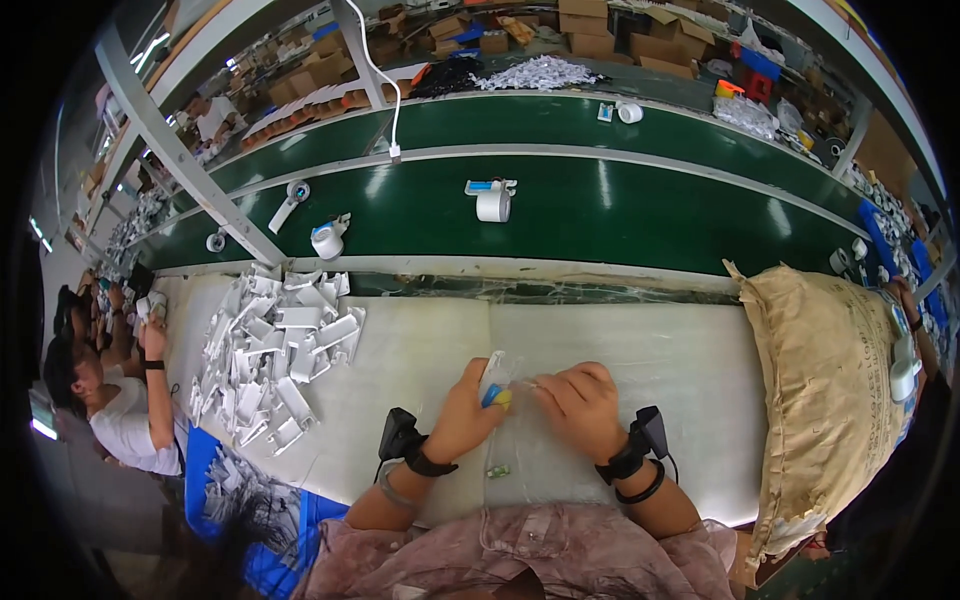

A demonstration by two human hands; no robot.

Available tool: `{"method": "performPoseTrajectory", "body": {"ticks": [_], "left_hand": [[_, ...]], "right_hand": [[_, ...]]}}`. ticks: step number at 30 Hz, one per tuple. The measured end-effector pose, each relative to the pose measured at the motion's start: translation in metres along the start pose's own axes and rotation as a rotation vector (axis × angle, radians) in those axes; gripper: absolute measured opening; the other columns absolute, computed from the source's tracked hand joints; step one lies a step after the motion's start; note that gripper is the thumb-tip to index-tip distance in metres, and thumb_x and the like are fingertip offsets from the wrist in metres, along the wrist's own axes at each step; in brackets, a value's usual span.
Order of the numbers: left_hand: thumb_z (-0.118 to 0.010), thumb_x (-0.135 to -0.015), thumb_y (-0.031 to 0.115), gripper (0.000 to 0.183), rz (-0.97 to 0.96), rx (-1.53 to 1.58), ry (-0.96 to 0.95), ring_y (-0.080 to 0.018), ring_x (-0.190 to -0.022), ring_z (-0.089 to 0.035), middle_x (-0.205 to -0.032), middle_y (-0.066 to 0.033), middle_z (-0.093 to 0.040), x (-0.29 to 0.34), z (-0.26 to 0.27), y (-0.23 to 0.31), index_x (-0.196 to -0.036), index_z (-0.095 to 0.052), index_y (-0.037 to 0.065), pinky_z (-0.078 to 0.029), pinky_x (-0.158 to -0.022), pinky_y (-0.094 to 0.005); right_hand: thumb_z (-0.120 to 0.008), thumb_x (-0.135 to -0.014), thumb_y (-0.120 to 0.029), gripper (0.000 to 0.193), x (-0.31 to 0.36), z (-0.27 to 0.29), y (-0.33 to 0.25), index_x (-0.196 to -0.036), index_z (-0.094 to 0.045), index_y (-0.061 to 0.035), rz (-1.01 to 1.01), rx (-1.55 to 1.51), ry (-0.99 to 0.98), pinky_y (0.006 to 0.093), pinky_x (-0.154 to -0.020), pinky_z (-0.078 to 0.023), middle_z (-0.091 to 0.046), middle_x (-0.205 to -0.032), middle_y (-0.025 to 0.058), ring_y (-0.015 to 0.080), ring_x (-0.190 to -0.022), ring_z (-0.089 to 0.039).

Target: The person picks up a white plastic housing and a battery, fits the battery into the housing, and connects the wires by hand before placing the unit on the conveyor belt.

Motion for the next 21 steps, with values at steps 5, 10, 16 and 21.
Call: {"method": "performPoseTrajectory", "body": {"ticks": [5, 10, 16, 21], "left_hand": [[-0.058, -0.09, 0.019, 0.047, 0.228, 0.721, -0.291, -0.0168, -0.067, -0.059, -0.091, -0.0082, -0.056, 0.004, -0.006, 0.008, -0.131, -0.039, 0.008, -0.052, -0.055, -0.032], [-0.044, -0.099, 0.026, 0.041, 0.307, 0.939, -0.24, -0.0142, -0.061, -0.057, -0.09, -0.0075, -0.056, 0.006, -0.012, 0.001, -0.134, -0.037, 0.005, -0.05, -0.052, -0.0291], [-0.04, -0.1, 0.021, 0.034, 0.295, 0.817, -0.167, -0.0141, -0.058, -0.057, -0.084, -0.0069, -0.058, 0.005, -0.015, -0.001, -0.13, -0.044, 0.004, -0.05, -0.052, -0.0293], [-0.041, -0.097, 0.011, 0.033, 0.219, 0.823, -0.141, -0.01, -0.062, -0.053, -0.088, -0.0058, -0.055, 0.008, -0.014, -0.002, -0.129, -0.04, 0.005, -0.05, -0.05, -0.0257]], "right_hand": [[-0.072, -0.074, 0.001, 0.022, 0.002, 0.004, 0.001, -0.095, -0.068, -0.0039, -0.007, 0.058, 0.086, 0.0368, -0.073, -0.046, -0.064, -0.079, 0.0079, 0.0272, -0.07, -0.059], [-0.073, -0.072, 0.003, 0.024, 0.006, 0.0, 0.001, -0.094, -0.066, -0.0035, 0.064, -0.06, 0.075, 0.0382, -0.072, -0.048, -0.063, -0.082, 0.009, 0.028, -0.071, -0.06], [-0.072, -0.072, 0.005, 0.025, 0.01, -0.003, -0.007, -0.094, -0.064, -0.0037, 0.109, -0.2, 0.082, 0.0377, -0.066, -0.05, -0.063, -0.082, 0.01, 0.0285, -0.073, -0.061], [-0.071, -0.073, 0.005, 0.023, 0.01, -0.007, -0.008, -0.094, -0.064, -0.0035, 0.041, -0.241, 0.09, 0.0379, -0.067, -0.05, -0.063, -0.083, 0.0104, 0.0292, -0.074, -0.061]]}}
Point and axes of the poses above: each hand's wrist, its own x-axis away from the middle knuckle, its own z-axis out of the back of the hand, y = z × x, the point moved 4 cm from there along -x, towards the middle knuckle
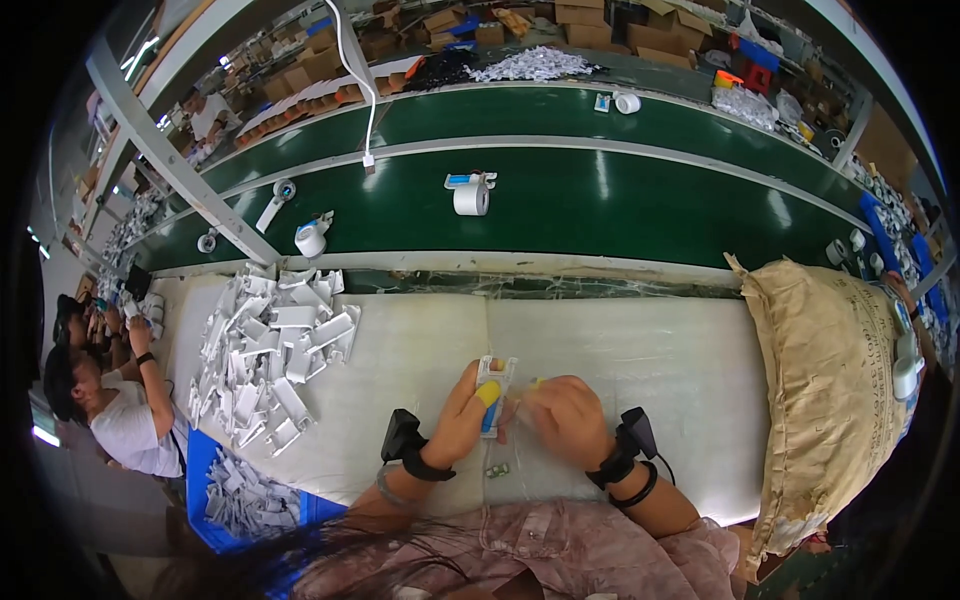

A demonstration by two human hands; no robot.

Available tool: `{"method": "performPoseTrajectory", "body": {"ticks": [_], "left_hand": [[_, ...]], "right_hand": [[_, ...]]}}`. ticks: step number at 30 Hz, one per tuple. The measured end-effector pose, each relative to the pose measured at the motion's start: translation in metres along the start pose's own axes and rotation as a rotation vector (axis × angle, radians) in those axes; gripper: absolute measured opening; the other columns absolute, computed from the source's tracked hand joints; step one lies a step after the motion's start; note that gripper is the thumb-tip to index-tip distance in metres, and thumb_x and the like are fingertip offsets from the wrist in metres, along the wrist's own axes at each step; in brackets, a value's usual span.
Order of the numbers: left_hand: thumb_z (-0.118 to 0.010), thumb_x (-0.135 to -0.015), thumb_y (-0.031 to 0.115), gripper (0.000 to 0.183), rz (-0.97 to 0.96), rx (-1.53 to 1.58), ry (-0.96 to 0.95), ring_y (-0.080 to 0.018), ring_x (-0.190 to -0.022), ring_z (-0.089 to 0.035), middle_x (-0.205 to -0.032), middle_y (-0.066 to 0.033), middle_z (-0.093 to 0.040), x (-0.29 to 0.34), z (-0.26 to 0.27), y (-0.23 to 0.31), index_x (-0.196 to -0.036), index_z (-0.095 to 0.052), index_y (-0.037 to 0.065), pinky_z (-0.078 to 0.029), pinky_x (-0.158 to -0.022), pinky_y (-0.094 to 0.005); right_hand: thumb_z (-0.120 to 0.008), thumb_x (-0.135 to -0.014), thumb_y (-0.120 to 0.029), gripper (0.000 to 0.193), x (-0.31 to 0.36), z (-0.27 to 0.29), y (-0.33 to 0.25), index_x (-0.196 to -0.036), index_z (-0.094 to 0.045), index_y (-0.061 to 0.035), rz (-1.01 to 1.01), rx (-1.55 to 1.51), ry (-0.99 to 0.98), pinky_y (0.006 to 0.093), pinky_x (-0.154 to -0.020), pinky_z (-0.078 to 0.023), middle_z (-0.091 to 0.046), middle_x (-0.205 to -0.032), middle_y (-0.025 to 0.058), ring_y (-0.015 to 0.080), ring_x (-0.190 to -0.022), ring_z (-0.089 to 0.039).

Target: The person picks up a white plastic housing and a battery, fits the battery into the housing, and connects the wires by hand before placing the unit on the conveyor belt.

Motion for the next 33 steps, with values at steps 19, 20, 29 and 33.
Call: {"method": "performPoseTrajectory", "body": {"ticks": [19, 20, 29, 33], "left_hand": [[-0.041, -0.079, 0.001, 0.04, -0.121, -0.289, -0.147, -0.0188, -0.069, -0.055, -0.087, -0.0135, -0.054, 0.009, -0.014, 0.01, -0.119, -0.043, 0.0, -0.047, -0.064, -0.0316], [-0.041, -0.08, 0.001, 0.04, -0.133, -0.331, -0.161, -0.0189, -0.07, -0.055, -0.087, -0.0135, -0.054, 0.008, -0.015, 0.013, -0.119, -0.043, 0.0, -0.047, -0.064, -0.0315], [-0.047, -0.085, 0.006, 0.039, -0.141, -0.368, -0.155, -0.022, -0.08, -0.057, -0.095, -0.014, -0.057, 0.01, -0.015, 0.013, -0.123, -0.044, 0.0, -0.047, -0.072, -0.0336], [-0.054, -0.09, 0.012, 0.042, -0.334, -0.425, -0.182, -0.0227, -0.086, -0.059, -0.101, -0.0153, -0.059, 0.011, -0.018, 0.02, -0.129, -0.042, 0.0, -0.048, -0.077, -0.033]], "right_hand": [[-0.074, -0.061, 0.002, 0.031, -0.002, 0.005, -0.003, -0.088, -0.069, -0.0102, -0.012, 0.062, 0.032, 0.0361, -0.069, -0.048, -0.058, -0.085, 0.0051, 0.0264, -0.077, -0.057], [-0.074, -0.061, 0.002, 0.03, -0.002, 0.005, -0.002, -0.088, -0.069, -0.0101, -0.015, 0.058, 0.029, 0.0361, -0.068, -0.048, -0.058, -0.085, 0.0051, 0.0263, -0.077, -0.057], [-0.074, -0.062, 0.002, 0.028, -0.003, 0.006, -0.004, -0.087, -0.068, -0.0089, -0.019, 0.092, 0.039, 0.0365, -0.069, -0.048, -0.057, -0.083, 0.0057, 0.0264, -0.077, -0.056], [-0.074, -0.062, 0.001, 0.027, -0.006, 0.006, -0.007, -0.086, -0.068, -0.0084, -0.032, 0.08, 0.008, 0.0366, -0.069, -0.047, -0.057, -0.083, 0.0059, 0.0265, -0.077, -0.056]]}}
Point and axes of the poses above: each hand's wrist, its own x-axis away from the middle knuckle, its own z-axis out of the back of the hand, y = z × x, the point moved 4 cm from there along -x, towards the middle knuckle
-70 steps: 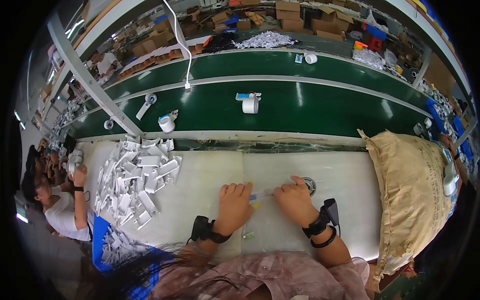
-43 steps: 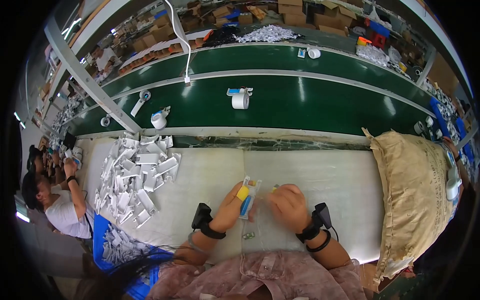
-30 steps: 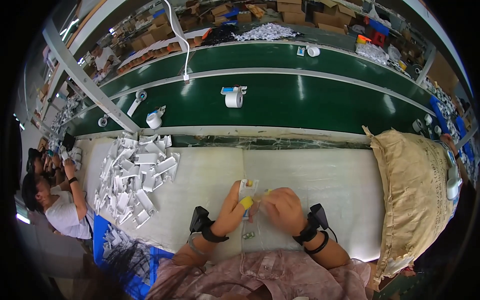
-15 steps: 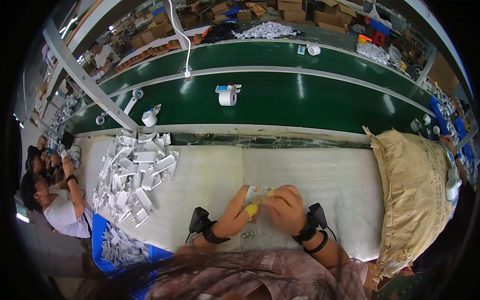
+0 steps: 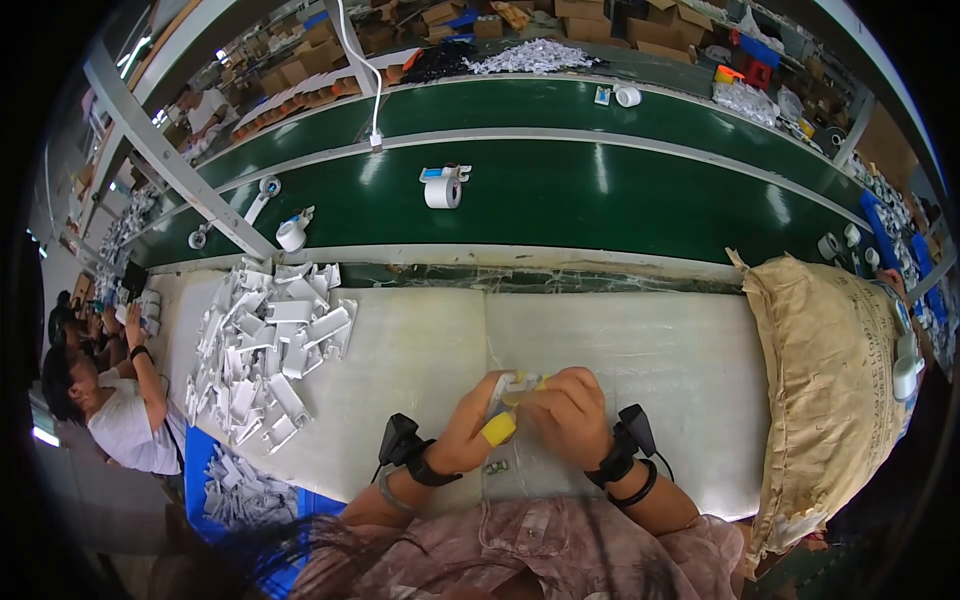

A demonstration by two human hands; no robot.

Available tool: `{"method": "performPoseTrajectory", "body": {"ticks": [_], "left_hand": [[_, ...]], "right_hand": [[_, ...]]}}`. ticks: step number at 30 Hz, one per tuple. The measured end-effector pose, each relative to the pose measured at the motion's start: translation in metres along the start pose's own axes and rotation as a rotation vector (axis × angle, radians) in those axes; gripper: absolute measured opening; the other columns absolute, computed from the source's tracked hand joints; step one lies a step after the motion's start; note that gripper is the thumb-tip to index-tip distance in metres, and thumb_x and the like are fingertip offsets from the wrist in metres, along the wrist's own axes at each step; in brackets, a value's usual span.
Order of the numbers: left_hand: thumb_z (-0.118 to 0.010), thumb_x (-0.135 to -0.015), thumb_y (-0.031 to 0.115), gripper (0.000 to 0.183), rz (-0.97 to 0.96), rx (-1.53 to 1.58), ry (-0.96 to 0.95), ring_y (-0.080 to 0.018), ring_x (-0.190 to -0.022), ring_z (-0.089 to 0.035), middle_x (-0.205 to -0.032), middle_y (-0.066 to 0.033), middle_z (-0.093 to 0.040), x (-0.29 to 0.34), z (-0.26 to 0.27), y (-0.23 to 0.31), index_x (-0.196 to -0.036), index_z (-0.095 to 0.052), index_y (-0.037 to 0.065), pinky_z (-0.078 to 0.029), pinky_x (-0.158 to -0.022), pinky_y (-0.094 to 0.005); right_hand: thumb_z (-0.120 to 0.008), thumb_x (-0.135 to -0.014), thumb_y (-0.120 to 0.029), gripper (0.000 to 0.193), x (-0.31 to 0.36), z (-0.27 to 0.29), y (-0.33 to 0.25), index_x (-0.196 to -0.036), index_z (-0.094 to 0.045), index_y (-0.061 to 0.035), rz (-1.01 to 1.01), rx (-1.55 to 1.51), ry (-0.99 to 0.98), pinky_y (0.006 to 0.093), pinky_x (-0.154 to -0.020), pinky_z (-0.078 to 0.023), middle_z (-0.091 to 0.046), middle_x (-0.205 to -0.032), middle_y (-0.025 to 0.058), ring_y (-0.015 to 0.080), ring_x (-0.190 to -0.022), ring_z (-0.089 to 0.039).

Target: The person picks up a white plastic housing and a battery, fits the battery into the housing, and connects the wires by hand before placing the unit on the conveyor belt.

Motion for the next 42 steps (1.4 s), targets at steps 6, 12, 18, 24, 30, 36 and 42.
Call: {"method": "performPoseTrajectory", "body": {"ticks": [6, 12, 18, 24, 30, 36, 42], "left_hand": [[-0.051, -0.097, 0.012, 0.035, 0.028, -0.08, 0.069, -0.0143, -0.091, -0.055, -0.103, -0.0083, -0.06, 0.001, -0.002, -0.01, -0.129, -0.047, 0.0, -0.046, -0.079, -0.0269], [-0.048, -0.09, 0.004, 0.042, -0.009, -0.191, 0.024, -0.0345, -0.1, -0.061, -0.114, -0.0188, -0.06, -0.002, -0.001, -0.005, -0.132, -0.043, 0.0, -0.048, -0.087, -0.0367], [-0.046, -0.09, 0.002, 0.035, 0.11, -0.205, 0.066, -0.0379, -0.098, -0.061, -0.109, -0.0209, -0.06, 0.001, -0.001, -0.003, -0.125, -0.049, 0.0, -0.048, -0.085, -0.0373], [-0.049, -0.091, 0.004, 0.031, 0.114, -0.277, 0.026, -0.0389, -0.096, -0.061, -0.105, -0.0214, -0.061, -0.002, 0.0, -0.001, -0.122, -0.051, 0.001, -0.049, -0.082, -0.0384], [-0.05, -0.092, 0.006, 0.031, 0.001, -0.318, 0.075, -0.0326, -0.079, -0.064, -0.095, -0.0171, -0.063, -0.003, -0.002, -0.005, -0.123, -0.052, 0.002, -0.05, -0.069, -0.0358], [-0.049, -0.096, 0.008, 0.028, 0.283, -0.01, 0.01, -0.009, -0.054, -0.05, -0.077, -0.0052, -0.057, 0.0, -0.005, -0.013, -0.123, -0.051, 0.002, -0.043, -0.048, -0.0254], [-0.049, -0.098, 0.012, 0.023, 0.333, 0.063, -0.023, -0.0085, -0.054, -0.051, -0.071, -0.0019, -0.055, -0.001, -0.005, -0.015, -0.119, -0.052, 0.003, -0.042, -0.048, -0.0245]], "right_hand": [[-0.075, -0.063, 0.001, 0.024, 0.0, -0.001, -0.001, -0.085, -0.068, -0.0078, -0.003, 0.011, -0.003, 0.0362, -0.069, -0.047, -0.056, -0.081, 0.0055, 0.026, -0.076, -0.056], [-0.076, -0.063, 0.001, 0.025, -0.003, 0.002, -0.002, -0.084, -0.068, -0.0084, 0.022, 0.045, -0.023, 0.0352, -0.069, -0.046, -0.057, -0.082, 0.0049, 0.0258, -0.075, -0.055], [-0.074, -0.062, 0.003, 0.028, -0.001, -0.002, -0.003, -0.087, -0.068, -0.0087, 0.053, 0.031, 0.009, 0.0344, -0.07, -0.046, -0.057, -0.081, 0.0042, 0.0245, -0.075, -0.056], [-0.074, -0.061, 0.003, 0.029, 0.002, -0.003, -0.004, -0.087, -0.067, -0.0067, 0.069, 0.067, 0.02, 0.0346, -0.067, -0.046, -0.058, -0.082, 0.0056, 0.0251, -0.074, -0.057], [-0.075, -0.064, 0.002, 0.025, 0.004, -0.006, 0.0, -0.087, -0.065, -0.0043, 0.041, 0.017, -0.003, 0.039, -0.068, -0.05, -0.057, -0.084, 0.0097, 0.0292, -0.075, -0.058], [-0.074, -0.069, 0.003, 0.02, 0.007, -0.005, 0.005, -0.085, -0.065, -0.003, 0.029, -0.062, -0.024, 0.0408, -0.075, -0.055, -0.056, -0.081, 0.0098, 0.0287, -0.073, -0.059], [-0.073, -0.072, 0.004, 0.016, 0.002, -0.004, 0.007, -0.084, -0.065, -0.0039, 0.044, -0.144, -0.055, 0.0445, -0.087, -0.055, -0.055, -0.075, 0.0081, 0.024, -0.069, -0.059]]}}
Point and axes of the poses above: each hand's wrist, its own x-axis away from the middle knuckle, its own z-axis out of the back of the hand, y = z × x, the point moved 4 cm from there along -x, towards the middle knuckle
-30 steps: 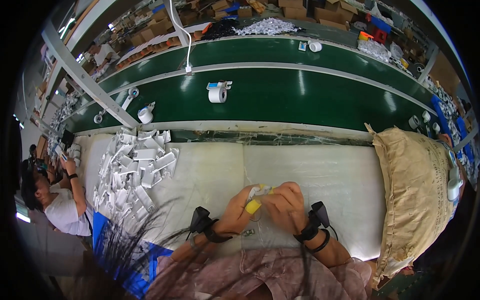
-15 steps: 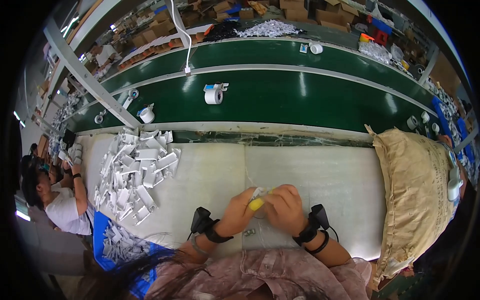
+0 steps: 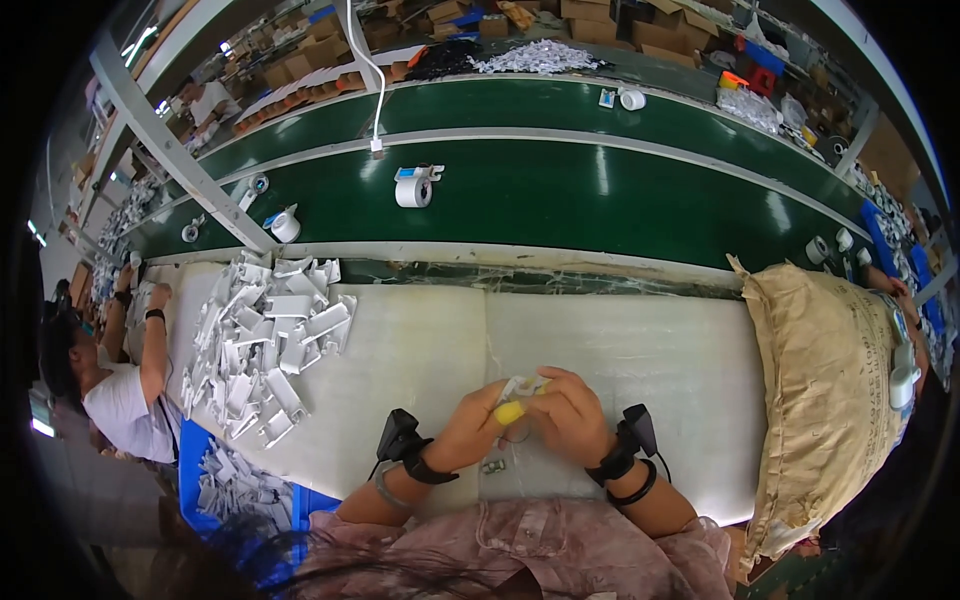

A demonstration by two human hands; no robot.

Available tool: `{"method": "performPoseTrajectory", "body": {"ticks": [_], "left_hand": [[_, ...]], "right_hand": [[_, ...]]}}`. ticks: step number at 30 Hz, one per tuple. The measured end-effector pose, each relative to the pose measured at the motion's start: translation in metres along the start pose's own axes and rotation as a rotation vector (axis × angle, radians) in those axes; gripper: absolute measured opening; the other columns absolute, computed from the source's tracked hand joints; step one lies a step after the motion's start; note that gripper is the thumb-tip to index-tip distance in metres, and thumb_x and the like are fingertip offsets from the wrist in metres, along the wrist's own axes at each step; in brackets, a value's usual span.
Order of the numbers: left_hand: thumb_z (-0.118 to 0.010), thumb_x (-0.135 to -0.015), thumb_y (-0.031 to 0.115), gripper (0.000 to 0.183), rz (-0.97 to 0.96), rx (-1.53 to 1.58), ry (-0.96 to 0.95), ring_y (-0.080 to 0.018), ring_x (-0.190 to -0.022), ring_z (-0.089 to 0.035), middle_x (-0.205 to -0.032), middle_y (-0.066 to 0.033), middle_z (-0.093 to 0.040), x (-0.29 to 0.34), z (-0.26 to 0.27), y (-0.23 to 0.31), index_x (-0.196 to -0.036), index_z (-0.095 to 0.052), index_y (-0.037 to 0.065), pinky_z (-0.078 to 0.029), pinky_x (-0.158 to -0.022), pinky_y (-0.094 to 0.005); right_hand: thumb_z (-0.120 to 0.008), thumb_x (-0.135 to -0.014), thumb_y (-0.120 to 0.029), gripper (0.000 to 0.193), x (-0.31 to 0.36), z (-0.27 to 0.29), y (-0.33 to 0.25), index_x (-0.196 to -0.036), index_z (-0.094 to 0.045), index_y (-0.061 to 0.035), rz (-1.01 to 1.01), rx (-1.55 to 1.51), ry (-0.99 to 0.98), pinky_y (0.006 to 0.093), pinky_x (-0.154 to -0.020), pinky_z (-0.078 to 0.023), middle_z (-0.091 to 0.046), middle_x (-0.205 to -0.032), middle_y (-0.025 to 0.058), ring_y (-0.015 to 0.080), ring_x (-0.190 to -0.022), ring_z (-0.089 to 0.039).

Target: The person picks up a white plastic housing and a battery, fits the battery into the housing, and connects the wires by hand before placing the unit on the conveyor belt.

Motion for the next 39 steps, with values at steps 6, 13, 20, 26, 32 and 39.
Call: {"method": "performPoseTrajectory", "body": {"ticks": [6, 13, 20, 26, 32, 39], "left_hand": [[-0.049, -0.098, 0.012, 0.022, -0.012, -0.003, 0.005, -0.0083, -0.054, -0.05, -0.071, -0.002, -0.055, 0.0, 0.002, -0.002, -0.117, -0.053, 0.003, -0.041, -0.048, -0.0248], [-0.052, -0.095, 0.01, 0.023, -0.009, -0.085, 0.058, -0.0153, -0.061, -0.057, -0.08, -0.0097, -0.063, 0.003, 0.0, 0.002, -0.115, -0.056, 0.001, -0.046, -0.056, -0.0284], [-0.05, -0.096, 0.011, 0.024, -0.114, -0.159, 0.108, -0.0178, -0.067, -0.058, -0.079, -0.0096, -0.06, 0.003, -0.001, 0.006, -0.117, -0.056, 0.002, -0.047, -0.06, -0.0289], [-0.044, -0.101, 0.021, 0.031, 0.034, 0.125, 0.074, -0.0104, -0.068, -0.057, -0.086, -0.006, -0.059, -0.005, 0.009, -0.012, -0.126, -0.05, 0.003, -0.05, -0.056, -0.0262], [-0.043, -0.103, 0.027, 0.045, 0.077, 0.444, 0.086, -0.0244, -0.086, -0.063, -0.12, -0.0136, -0.052, -0.014, 0.019, -0.02, -0.14, -0.03, 0.005, -0.057, -0.071, -0.0356], [-0.048, -0.1, 0.017, 0.036, 0.119, 0.192, -0.083, -0.0151, -0.089, -0.061, -0.119, -0.0081, -0.055, -0.008, 0.009, -0.024, -0.134, -0.044, 0.003, -0.055, -0.072, -0.0276]], "right_hand": [[-0.072, -0.072, 0.005, 0.017, 0.002, -0.003, 0.001, -0.084, -0.064, -0.0045, -0.036, -0.012, -0.007, 0.0461, -0.091, -0.054, -0.055, -0.076, 0.0083, 0.0242, -0.069, -0.059], [-0.069, -0.07, 0.008, 0.019, 0.004, -0.004, -0.003, -0.083, -0.063, -0.0046, -0.065, -0.008, 0.03, 0.0465, -0.091, -0.053, -0.054, -0.075, 0.0084, 0.0248, -0.07, -0.059], [-0.069, -0.069, 0.009, 0.02, 0.013, -0.01, 0.001, -0.083, -0.063, -0.0042, -0.084, 0.063, 0.054, 0.0418, -0.08, -0.055, -0.054, -0.077, 0.0098, 0.0275, -0.073, -0.059], [-0.067, -0.076, 0.006, 0.015, -0.014, -0.009, 0.006, -0.088, -0.063, -0.0017, -0.155, 0.039, -0.087, 0.0354, -0.064, -0.05, -0.056, -0.081, 0.0119, 0.0283, -0.073, -0.06], [-0.064, -0.085, 0.006, 0.007, -0.065, -0.001, 0.104, -0.091, -0.061, 0.0028, -0.341, -0.084, -0.052, 0.0258, -0.058, -0.05, -0.056, -0.087, 0.0096, 0.0156, -0.071, -0.063], [-0.065, -0.086, 0.001, 0.014, -0.147, 0.044, 0.095, -0.1, -0.062, 0.0004, -0.153, 0.313, 0.023, 0.0303, -0.072, -0.052, -0.06, -0.096, 0.0101, 0.0196, -0.087, -0.064]]}}
Point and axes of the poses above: each hand's wrist, its own x-axis away from the middle knuckle, its own z-axis out of the back of the hand, y = z × x, the point moved 4 cm from there along -x, towards the middle knuckle
